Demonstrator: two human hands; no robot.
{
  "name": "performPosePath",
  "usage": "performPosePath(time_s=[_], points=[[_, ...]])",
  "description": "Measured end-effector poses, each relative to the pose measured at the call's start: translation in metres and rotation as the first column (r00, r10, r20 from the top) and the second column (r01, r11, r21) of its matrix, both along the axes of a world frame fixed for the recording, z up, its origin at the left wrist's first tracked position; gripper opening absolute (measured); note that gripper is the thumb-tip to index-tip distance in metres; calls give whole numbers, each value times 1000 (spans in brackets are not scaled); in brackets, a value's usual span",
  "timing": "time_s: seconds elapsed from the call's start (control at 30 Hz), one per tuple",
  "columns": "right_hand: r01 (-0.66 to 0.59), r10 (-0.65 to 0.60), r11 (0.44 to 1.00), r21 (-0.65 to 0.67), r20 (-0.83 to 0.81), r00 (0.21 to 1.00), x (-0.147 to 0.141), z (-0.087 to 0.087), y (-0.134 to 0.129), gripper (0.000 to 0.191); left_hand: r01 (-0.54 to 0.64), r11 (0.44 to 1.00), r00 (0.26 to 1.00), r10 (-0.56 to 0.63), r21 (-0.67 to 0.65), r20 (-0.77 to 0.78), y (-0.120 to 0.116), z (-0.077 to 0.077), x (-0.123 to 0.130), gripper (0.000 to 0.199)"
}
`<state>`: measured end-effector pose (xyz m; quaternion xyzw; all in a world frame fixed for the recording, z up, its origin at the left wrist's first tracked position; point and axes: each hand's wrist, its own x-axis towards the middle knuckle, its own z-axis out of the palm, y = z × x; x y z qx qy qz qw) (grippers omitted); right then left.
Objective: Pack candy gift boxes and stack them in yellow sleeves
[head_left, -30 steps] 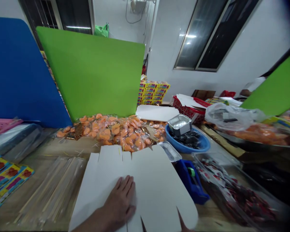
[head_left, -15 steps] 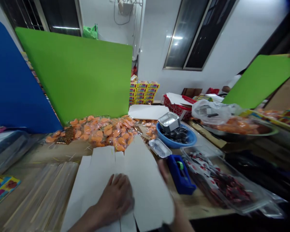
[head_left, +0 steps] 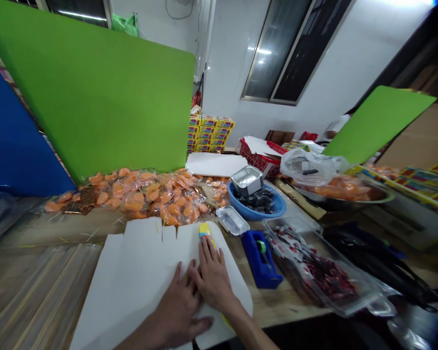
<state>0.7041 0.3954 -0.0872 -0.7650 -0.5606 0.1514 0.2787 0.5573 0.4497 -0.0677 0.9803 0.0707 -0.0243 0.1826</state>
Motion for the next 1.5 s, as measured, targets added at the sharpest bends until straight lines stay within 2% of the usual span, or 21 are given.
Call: performPosePath(time_s=[0.03, 0.1, 0.17, 0.23, 0.3, 0.4, 0.47, 0.53, 0.6, 0.67, 0.77, 0.83, 0.9, 0.97, 1.03, 1.1, 1.17, 1.27, 1.33, 1.43, 1.5], points=[[-13, 14, 1000, -26, 10, 1000, 0, 2, 1, 66, -1, 1000, 1000, 0, 11, 16, 1, -1, 0, 78], [-31, 25, 998, -49, -119, 993, 16, 12, -5, 59, -16, 999, 999, 15, 34, 29, 1, -1, 0, 75], [-70, 61, 997, -16, -336, 940, 44, 25, -24, 51, -35, 999, 999, 35, 42, 10, 0, -1, 0, 74], [-142, 148, 989, 46, -430, 891, 71, 38, -52, 43, -66, 997, 997, 67, 29, -25, -4, 0, 1, 77], [-251, 260, 965, 70, -338, 904, 86, 45, -83, 41, -96, 995, 994, 96, 11, -43, -12, 2, 3, 84], [-378, 373, 925, 41, 104, 922, 82, 38, -117, 45, -94, 996, 995, 94, 9, 16, -29, 5, 8, 94], [-431, 370, 900, 68, 406, 836, 72, 27, -128, 40, -117, 993, 990, 114, 31, 81, -42, 6, 13, 86], [-473, 321, 869, 145, 562, 762, 63, 18, -132, 32, -150, 986, 984, 142, 71, 107, -53, 8, 18, 62], [-485, 304, 858, 169, 595, 744, 60, 16, -134, 29, -126, 983, 989, 114, 131, 93, -62, 9, 20, 36], [-469, 336, 876, 115, 551, 764, 60, 18, -136, 28, -44, 981, 997, 31, 191, 68, -69, 10, 20, 19], [-405, 348, 911, 81, 376, 859, 63, 24, -138, 28, 51, 971, 998, -57, 235, 22, -75, 11, 18, 22], [-322, 307, 944, 74, 162, 938, 67, 25, -132, 27, 37, 985, 999, -35, 170, -14, -70, 14, 20, 23], [-243, 240, 969, -32, -85, 967, 74, 24, -118, 20, -87, 994, 993, 81, -70, -83, -55, 20, 28, 19], [-237, 174, 948, -211, -279, 944, 84, 22, -100, 11, -236, 909, 963, 173, -343, -204, -33, 25, 40, 19], [-274, 142, 903, -331, -371, 918, 95, 22, -84, 5, -309, 813, 940, 181, -494, -291, -13, 29, 50, 19], [-350, 167, 860, -371, -443, 881, 105, 30, -74, 11, -304, 797, 941, 166, -521, -296, -2, 33, 55, 16], [-417, 218, 842, -343, -490, 844, 111, 46, -69, 29, -310, 792, 945, 199, -526, -259, -2, 39, 53, 18], [-282, 204, 937, -205, -332, 921, 116, 75, -55, 59, -284, 795, 958, 251, -536, -136, -16, 48, 39, 28], [-126, 108, 985, -121, -140, 984, 118, 85, -32, 60, -246, 826, 962, 270, -507, -26, -28, 49, 28, 34], [-54, 41, 976, -209, -69, 997, 123, 80, 15, 50, -164, 894, 966, 231, -417, 115, -37, 39, 10, 40], [-55, 26, 952, -301, -99, 995, 128, 69, 46, 42, -61, 922, 979, 129, -382, 156, -32, 29, 1, 40]])
